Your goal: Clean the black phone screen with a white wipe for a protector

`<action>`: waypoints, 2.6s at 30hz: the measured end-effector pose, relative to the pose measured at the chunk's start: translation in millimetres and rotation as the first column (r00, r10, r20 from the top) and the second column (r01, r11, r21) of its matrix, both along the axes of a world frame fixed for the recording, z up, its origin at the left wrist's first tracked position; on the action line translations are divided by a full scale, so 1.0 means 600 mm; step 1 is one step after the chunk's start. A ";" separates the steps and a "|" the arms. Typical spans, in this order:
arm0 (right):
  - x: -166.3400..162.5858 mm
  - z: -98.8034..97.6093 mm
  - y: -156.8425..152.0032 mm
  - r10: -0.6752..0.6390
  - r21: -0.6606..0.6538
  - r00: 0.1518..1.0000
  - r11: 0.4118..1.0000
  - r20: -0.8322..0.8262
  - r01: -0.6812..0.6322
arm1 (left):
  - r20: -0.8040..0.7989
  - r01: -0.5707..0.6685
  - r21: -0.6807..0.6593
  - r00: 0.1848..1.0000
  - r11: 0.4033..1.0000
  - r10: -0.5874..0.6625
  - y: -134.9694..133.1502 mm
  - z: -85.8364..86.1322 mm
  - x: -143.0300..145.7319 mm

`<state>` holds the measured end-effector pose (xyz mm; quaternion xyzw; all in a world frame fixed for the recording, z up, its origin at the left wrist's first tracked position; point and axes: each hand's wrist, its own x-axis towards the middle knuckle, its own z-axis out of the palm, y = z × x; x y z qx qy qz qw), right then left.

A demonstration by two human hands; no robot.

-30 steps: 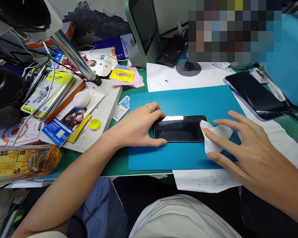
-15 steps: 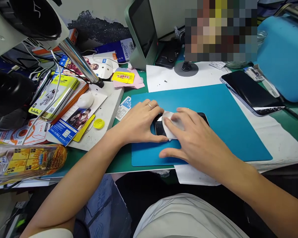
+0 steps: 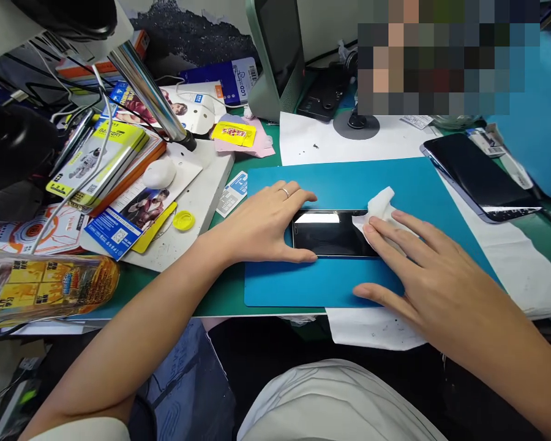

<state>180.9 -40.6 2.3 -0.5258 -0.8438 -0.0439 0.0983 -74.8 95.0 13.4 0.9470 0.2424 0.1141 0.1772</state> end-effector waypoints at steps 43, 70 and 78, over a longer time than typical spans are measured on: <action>-0.042 0.006 0.044 -0.028 -0.014 0.991 1.000 -0.132 0.027 | -0.014 -0.048 -0.055 0.999 0.997 0.048 -0.009 -0.001 0.008; 0.002 0.000 0.008 0.021 -0.004 0.996 1.000 -0.083 -0.022 | -0.026 -0.090 -0.041 0.996 0.995 0.089 -0.012 0.001 0.008; -0.057 0.004 0.011 0.160 -0.042 0.985 0.986 -0.063 -0.163 | 0.014 -0.059 -0.047 0.998 0.997 0.060 -0.007 -0.003 0.006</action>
